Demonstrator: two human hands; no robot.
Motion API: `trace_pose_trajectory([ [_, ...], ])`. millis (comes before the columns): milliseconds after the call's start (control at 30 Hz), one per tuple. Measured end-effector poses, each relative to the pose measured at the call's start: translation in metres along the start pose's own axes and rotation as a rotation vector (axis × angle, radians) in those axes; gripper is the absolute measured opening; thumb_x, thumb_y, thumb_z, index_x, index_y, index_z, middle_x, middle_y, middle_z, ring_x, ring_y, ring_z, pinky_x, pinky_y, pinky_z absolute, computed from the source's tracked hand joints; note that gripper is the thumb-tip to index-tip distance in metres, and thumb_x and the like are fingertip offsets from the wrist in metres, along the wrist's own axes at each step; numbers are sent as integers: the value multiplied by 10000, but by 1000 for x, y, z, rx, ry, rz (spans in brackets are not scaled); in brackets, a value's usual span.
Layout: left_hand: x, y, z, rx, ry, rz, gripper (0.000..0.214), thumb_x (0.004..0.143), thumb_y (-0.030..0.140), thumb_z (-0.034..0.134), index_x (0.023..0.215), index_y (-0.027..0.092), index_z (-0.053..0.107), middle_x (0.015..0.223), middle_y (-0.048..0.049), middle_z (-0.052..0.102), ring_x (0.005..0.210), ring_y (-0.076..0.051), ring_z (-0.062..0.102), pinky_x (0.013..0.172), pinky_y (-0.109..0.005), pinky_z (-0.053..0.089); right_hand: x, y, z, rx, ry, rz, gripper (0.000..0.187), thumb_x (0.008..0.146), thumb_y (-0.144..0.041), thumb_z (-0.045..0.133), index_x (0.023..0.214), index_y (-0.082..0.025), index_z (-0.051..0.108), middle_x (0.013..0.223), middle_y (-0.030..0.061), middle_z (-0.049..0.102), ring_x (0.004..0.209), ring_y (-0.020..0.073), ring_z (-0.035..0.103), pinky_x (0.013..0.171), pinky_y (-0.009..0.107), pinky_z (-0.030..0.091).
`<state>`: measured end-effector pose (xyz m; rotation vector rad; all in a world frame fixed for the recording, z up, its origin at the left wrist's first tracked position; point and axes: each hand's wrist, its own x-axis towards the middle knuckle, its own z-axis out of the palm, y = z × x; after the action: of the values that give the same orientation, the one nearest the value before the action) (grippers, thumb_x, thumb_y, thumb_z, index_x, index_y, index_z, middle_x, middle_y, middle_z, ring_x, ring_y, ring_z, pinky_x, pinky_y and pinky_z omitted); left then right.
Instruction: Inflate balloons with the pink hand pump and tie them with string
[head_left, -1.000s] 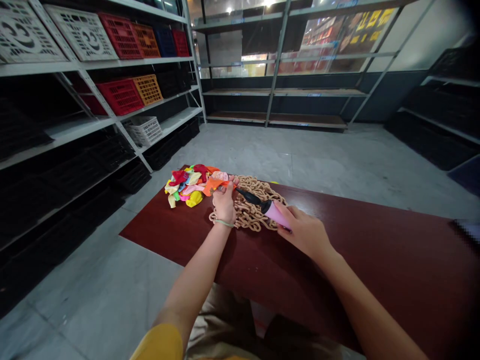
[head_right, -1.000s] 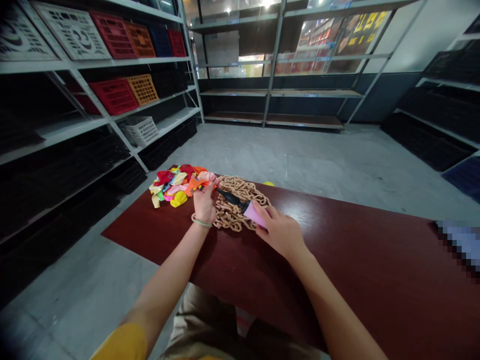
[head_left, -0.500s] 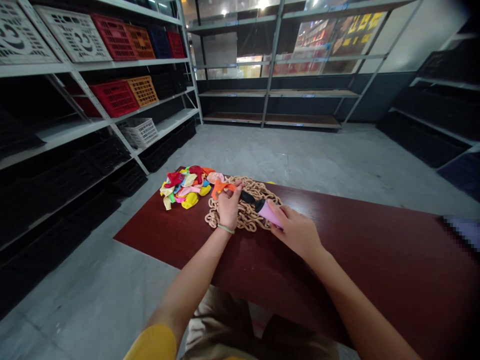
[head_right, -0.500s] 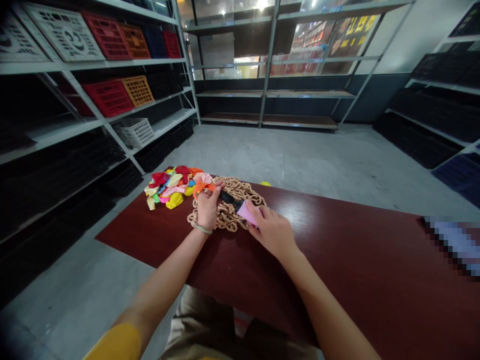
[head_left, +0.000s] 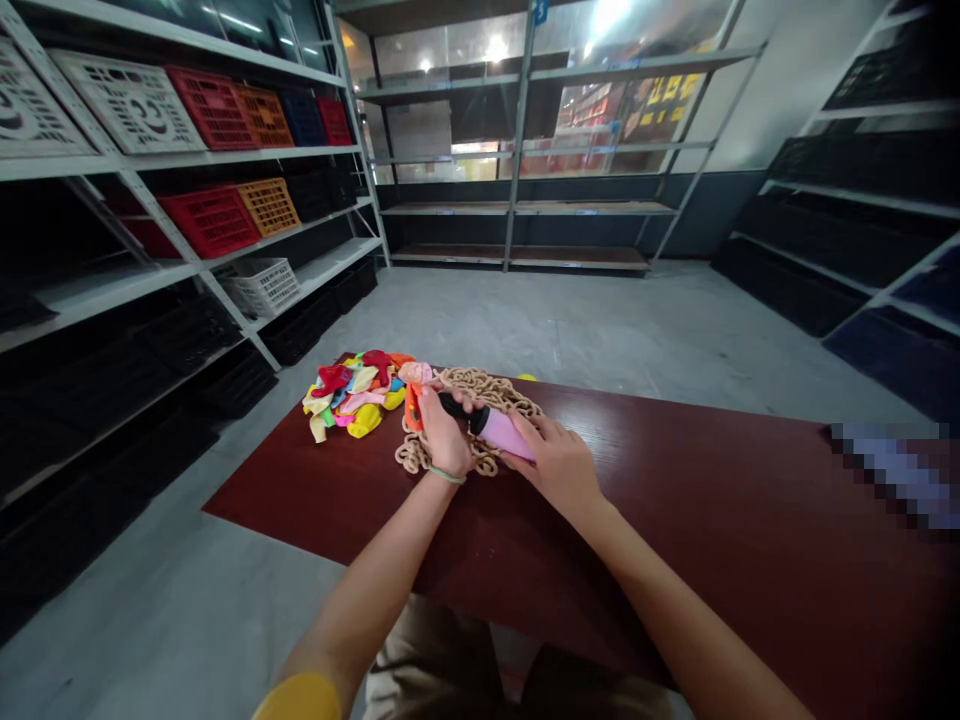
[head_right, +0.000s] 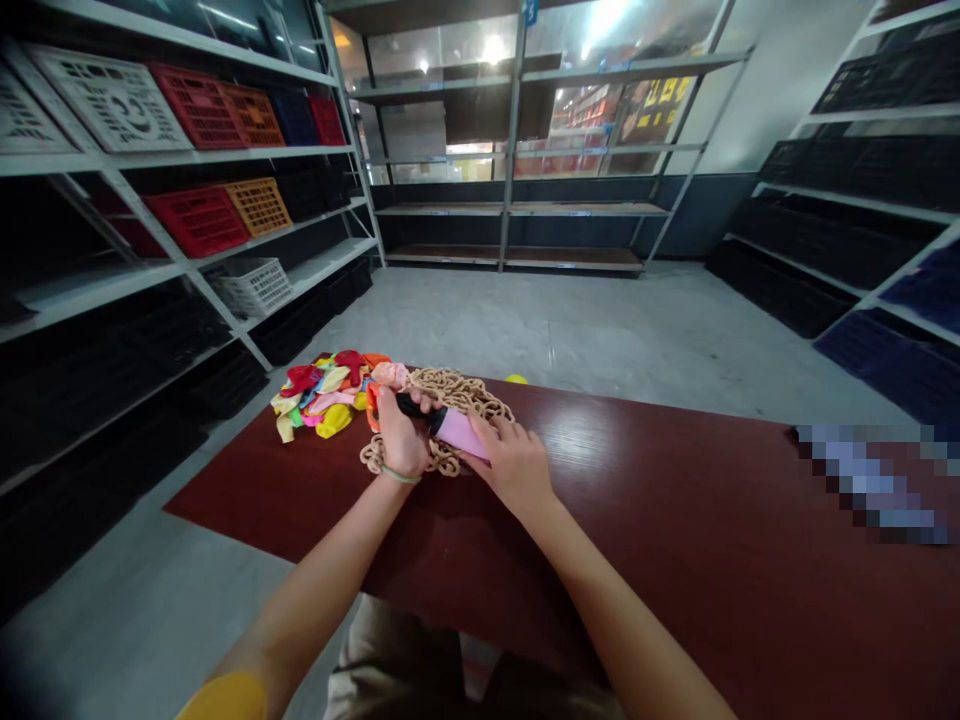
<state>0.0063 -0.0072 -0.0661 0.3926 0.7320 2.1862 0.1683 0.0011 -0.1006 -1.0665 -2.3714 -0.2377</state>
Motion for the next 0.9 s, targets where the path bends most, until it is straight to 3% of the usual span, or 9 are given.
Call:
trace_pose_trajectory([
  [100,14,6,3,38,121,111,233,897,399,504,776,212,437,579,61,457,427,-76,425,501,-251,465,0,9,1,-70,-43,36,558,889,-523,558,1372,-252,489,1085,96,662,904,241,588,752,339,365],
  [233,54,28,1,87,96,172,213,858,319,499,702,207,408,564,59,422,410,-69,401,485,-239,436,-2,34,2,-124,-68,52,413,866,-395,606,1214,-174,570,1019,103,655,920,245,554,730,329,334],
  [400,88,49,-12,34,179,206,143,807,257,505,729,214,392,556,79,393,402,-62,361,457,-213,375,-5,60,1,-124,-30,48,490,854,-329,601,1334,-289,509,1029,52,652,894,220,554,682,301,313],
  [567,64,26,-12,48,82,143,187,801,245,525,709,207,366,573,79,358,418,-52,359,473,-204,384,-12,52,6,-75,-45,6,493,854,-417,591,1312,-244,537,952,56,678,825,205,590,618,287,317],
  [767,16,-13,4,84,-43,14,176,848,312,545,771,203,430,615,59,441,459,-65,425,545,-244,483,-17,32,14,16,8,49,454,852,-398,577,1261,-208,529,1093,63,690,833,201,632,637,286,374],
  [900,15,-14,2,103,-24,2,206,861,349,547,759,205,439,611,51,465,465,-80,451,593,-300,524,-13,29,13,-11,19,10,429,861,-387,583,1245,-202,535,1087,61,691,853,203,635,655,290,381],
])
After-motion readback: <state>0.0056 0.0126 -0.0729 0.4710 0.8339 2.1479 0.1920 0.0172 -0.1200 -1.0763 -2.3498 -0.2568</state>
